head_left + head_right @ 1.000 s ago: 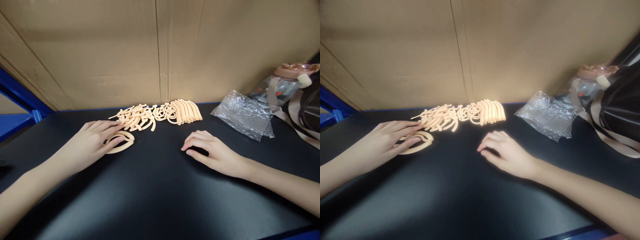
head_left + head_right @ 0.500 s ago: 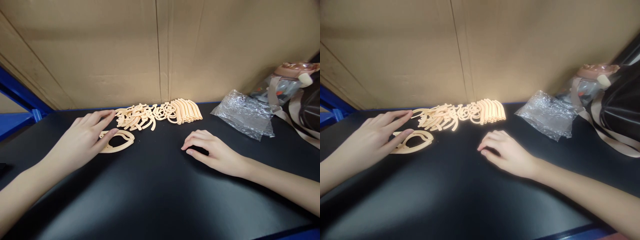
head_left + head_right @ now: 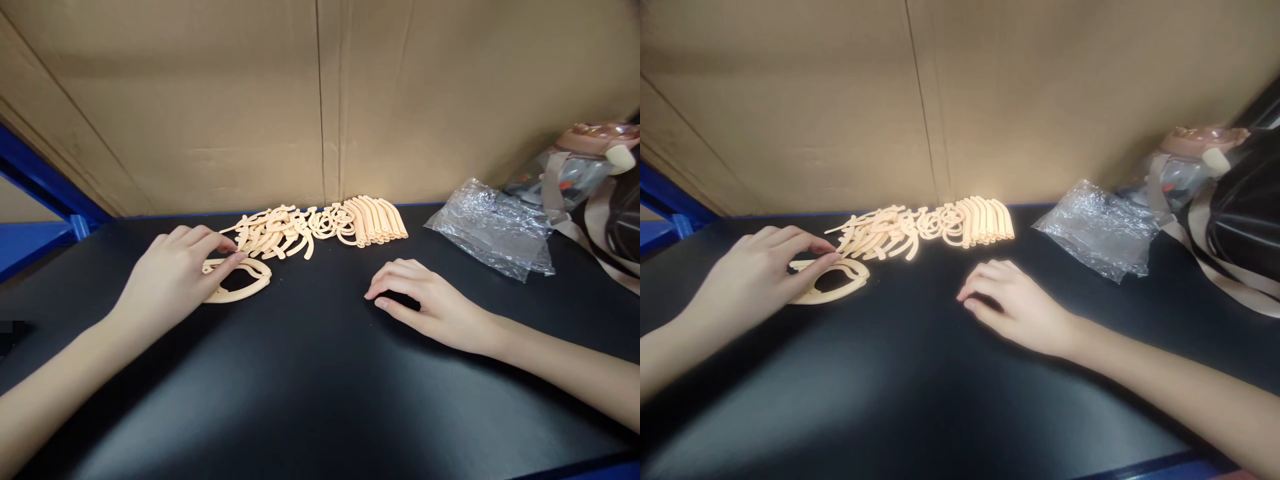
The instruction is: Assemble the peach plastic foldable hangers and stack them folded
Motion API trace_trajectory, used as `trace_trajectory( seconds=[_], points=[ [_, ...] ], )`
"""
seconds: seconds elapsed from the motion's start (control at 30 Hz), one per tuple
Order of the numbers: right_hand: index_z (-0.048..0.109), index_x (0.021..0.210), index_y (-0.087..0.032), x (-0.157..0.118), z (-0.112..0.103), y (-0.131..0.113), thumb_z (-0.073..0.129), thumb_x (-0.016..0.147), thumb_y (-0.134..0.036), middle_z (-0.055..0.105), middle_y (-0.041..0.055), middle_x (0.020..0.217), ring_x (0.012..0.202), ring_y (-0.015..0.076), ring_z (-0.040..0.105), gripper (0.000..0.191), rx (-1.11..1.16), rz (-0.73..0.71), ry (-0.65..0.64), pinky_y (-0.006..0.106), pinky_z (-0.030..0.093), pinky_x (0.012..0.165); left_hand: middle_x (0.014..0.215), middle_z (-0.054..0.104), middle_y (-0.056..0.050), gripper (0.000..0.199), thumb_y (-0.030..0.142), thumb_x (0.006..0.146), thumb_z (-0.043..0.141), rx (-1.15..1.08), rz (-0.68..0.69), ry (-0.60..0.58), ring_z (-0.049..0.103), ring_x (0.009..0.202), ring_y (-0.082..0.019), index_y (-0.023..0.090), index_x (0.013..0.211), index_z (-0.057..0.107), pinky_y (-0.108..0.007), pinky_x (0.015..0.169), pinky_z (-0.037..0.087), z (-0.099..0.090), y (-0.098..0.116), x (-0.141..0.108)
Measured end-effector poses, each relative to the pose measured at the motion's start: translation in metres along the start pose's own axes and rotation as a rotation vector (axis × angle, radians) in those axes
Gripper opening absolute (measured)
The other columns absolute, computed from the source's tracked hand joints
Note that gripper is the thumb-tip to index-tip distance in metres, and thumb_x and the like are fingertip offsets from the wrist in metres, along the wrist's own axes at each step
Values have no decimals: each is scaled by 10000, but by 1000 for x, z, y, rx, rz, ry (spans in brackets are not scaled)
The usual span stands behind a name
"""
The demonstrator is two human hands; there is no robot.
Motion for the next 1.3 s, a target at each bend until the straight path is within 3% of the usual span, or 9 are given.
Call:
trace_trajectory(
  seconds=[0.13, 0.3, 0.47, 0.57, 0.7, 0.87, 1.03, 1.17, 1.3],
  points=[
    [636, 984, -224, 0, 0, 0, 470, 955, -264, 649, 41, 996, 952, 178, 587, 173, -2, -2, -1, 370, 414, 899, 838, 663, -58, 449, 547, 914, 364, -59, -86, -79, 541, 795, -253, 204, 779, 620, -357, 712, 378, 9, 3, 3],
    [633, 987, -221, -1, 1, -1, 475, 956, -257, 639, 35, 998, 957, 172, 579, 165, 0, 7, -11, 360, 404, 895, 885, 687, -51, 347, 514, 835, 497, -252, -331, -186, 551, 836, -247, 217, 822, 677, -332, 726, 385, 14, 1, 6],
    [631, 991, -224, -1, 0, -1, 472, 958, -259, 639, 37, 1003, 955, 175, 578, 166, -1, 11, -16, 364, 404, 893, 758, 675, -40, 434, 592, 754, 528, -380, -523, -191, 573, 696, -212, 204, 825, 706, -294, 609, 376, 13, -3, 5],
    [633, 988, -224, 0, 0, -1, 474, 957, -260, 640, 35, 1000, 953, 172, 582, 166, -2, 5, -11, 359, 404, 895, 601, 600, -12, 493, 624, 718, 523, -438, -588, -179, 503, 560, -163, 181, 828, 710, -266, 525, 330, 11, -4, 4],
    [635, 988, -222, -1, 0, -1, 478, 955, -256, 639, 29, 999, 953, 164, 581, 164, -4, 3, -9, 349, 404, 893, 582, 575, -2, 516, 634, 664, 561, -547, -672, -152, 438, 536, -133, 174, 839, 718, -243, 500, 287, 6, -4, 2],
    [635, 984, -217, -1, 0, -1, 479, 955, -252, 635, 26, 991, 950, 157, 578, 163, -4, -2, -3, 342, 399, 902, 688, 655, -21, 476, 580, 625, 644, -711, -814, -126, 530, 611, -154, 174, 862, 719, -233, 533, 326, 4, -6, -1],
    [631, 979, -216, 0, 1, 0, 479, 957, -252, 630, 20, 995, 957, 150, 569, 158, 2, 6, -14, 339, 393, 914, 806, 668, 2, 340, 474, 618, 713, -946, -840, -104, 544, 779, -148, 184, 793, 699, -203, 651, 375, -3, -7, -1],
    [575, 1164, -258, -3, 2, 2, 495, 954, -303, 630, 14, 1064, 1040, 163, 550, 230, 49, 70, -3, 343, 409, 941, 674, 565, 35, 293, 452, 633, 706, -1064, -776, -170, 421, 652, -94, 170, 645, 626, -185, 582, 297, -18, 17, -1],
    [283, 1453, -336, -8, 2, -1, 501, 957, -359, 596, 6, 1214, 1155, 156, 521, 542, 192, 85, 10, 354, 399, 1011, 649, 566, 17, 315, 490, 670, 678, -1183, -679, -370, 431, 589, -110, 177, 695, 643, -208, 530, 296, -20, 70, -6]
  ],
)
Point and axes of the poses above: each hand's wrist, its own x-axis towards the middle knuckle, its own z-axis out of the palm, y = z × x, the point moved 3 cm from there along x, towards the middle knuckle
